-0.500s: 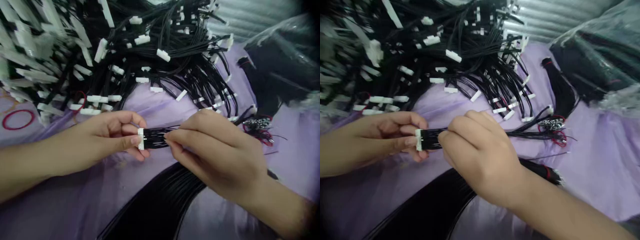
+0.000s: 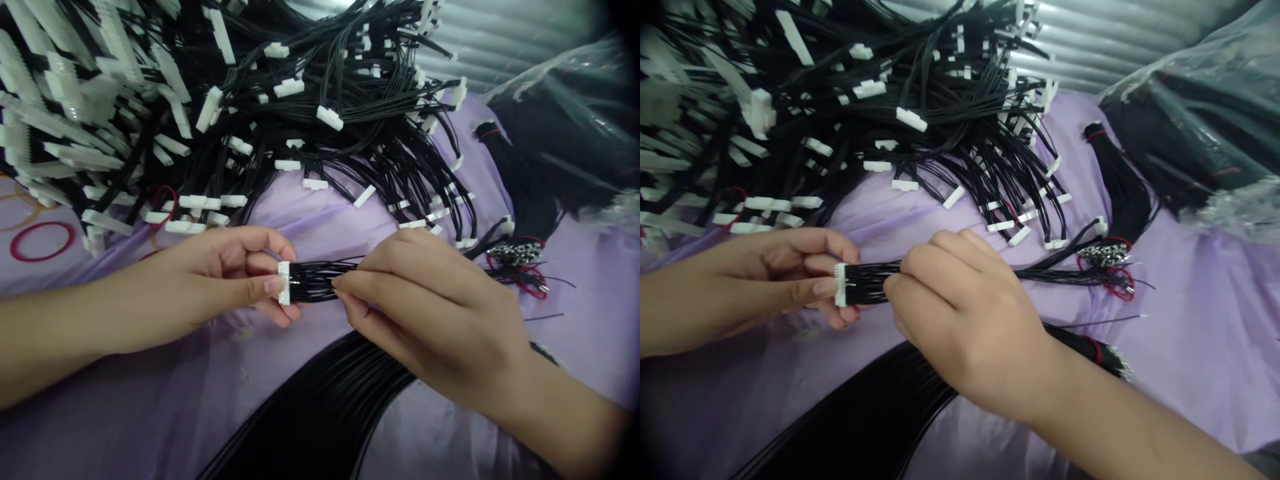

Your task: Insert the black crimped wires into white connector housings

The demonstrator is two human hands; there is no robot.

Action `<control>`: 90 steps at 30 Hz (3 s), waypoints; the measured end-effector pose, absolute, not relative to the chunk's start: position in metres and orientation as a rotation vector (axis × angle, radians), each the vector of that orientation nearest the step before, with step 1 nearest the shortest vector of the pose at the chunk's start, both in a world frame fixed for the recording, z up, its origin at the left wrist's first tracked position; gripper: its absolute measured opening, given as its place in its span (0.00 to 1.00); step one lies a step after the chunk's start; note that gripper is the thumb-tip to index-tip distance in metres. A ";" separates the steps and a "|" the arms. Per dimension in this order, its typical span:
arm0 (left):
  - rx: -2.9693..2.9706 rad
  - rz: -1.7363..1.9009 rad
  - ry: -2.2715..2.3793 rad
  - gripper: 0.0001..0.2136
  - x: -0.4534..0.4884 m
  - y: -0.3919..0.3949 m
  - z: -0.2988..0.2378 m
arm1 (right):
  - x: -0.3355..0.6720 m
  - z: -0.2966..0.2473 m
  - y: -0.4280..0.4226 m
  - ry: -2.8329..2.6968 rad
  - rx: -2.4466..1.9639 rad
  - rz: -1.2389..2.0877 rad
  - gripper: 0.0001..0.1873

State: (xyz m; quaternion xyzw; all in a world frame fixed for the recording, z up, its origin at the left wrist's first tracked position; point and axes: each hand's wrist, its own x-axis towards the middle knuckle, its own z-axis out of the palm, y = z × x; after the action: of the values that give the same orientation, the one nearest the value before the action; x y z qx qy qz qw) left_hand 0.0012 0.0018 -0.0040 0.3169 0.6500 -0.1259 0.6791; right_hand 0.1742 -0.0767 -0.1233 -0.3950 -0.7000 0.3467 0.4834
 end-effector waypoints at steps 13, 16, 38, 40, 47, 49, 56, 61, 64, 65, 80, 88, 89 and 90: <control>0.730 -0.290 1.486 0.05 -0.001 0.003 -0.001 | 0.174 -0.117 -0.077 -1.673 -1.005 0.913 0.06; 0.725 -0.280 1.483 0.04 0.002 0.004 0.000 | 0.175 -0.117 -0.079 -1.663 -0.975 0.906 0.05; 0.567 -0.115 1.293 0.15 -0.014 -0.006 -0.008 | 0.156 -0.123 -0.081 -1.551 -0.917 0.844 0.07; 0.571 -0.089 1.281 0.17 -0.017 -0.008 -0.011 | 0.154 -0.124 -0.079 -1.535 -0.932 0.751 0.08; 0.649 -0.141 1.320 0.14 -0.014 -0.011 -0.006 | 0.151 -0.120 -0.081 -1.538 -0.879 0.962 0.06; 0.666 -0.162 1.342 0.12 -0.010 -0.010 -0.004 | 0.150 -0.118 -0.083 -1.514 -0.908 0.990 0.06; 0.746 -0.218 1.369 0.04 -0.001 -0.008 0.000 | 0.149 -0.115 -0.087 -1.548 -0.951 1.031 0.08; 0.733 -0.244 1.390 0.03 0.001 -0.005 0.001 | 0.162 -0.116 -0.083 -1.527 -0.904 1.107 0.07; 0.721 -0.246 1.398 0.03 0.000 -0.003 0.000 | 0.169 -0.118 -0.080 -1.427 -0.916 1.248 0.08; 0.718 -0.240 1.391 0.03 -0.001 -0.003 -0.001 | 0.170 -0.118 -0.078 -1.403 -0.923 1.306 0.07; 0.761 -0.230 1.351 0.04 -0.005 -0.006 -0.002 | 0.162 -0.125 -0.078 -1.550 -1.001 1.077 0.05; 0.763 -0.261 1.377 0.03 -0.005 -0.005 -0.002 | 0.157 -0.124 -0.080 -1.593 -0.911 1.131 0.05; 0.761 -0.247 1.369 0.03 -0.006 -0.005 -0.003 | 0.155 -0.122 -0.080 -1.563 -0.937 1.185 0.05; 0.759 -0.233 1.359 0.04 -0.007 -0.006 -0.004 | 0.153 -0.120 -0.080 -1.512 -0.978 1.258 0.05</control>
State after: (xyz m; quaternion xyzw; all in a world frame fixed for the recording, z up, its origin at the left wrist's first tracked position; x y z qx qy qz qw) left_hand -0.0074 -0.0057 -0.0042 0.3416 0.6115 -0.1049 0.7060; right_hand 0.1532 -0.0797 -0.1197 -0.3965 -0.6129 0.5099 0.4552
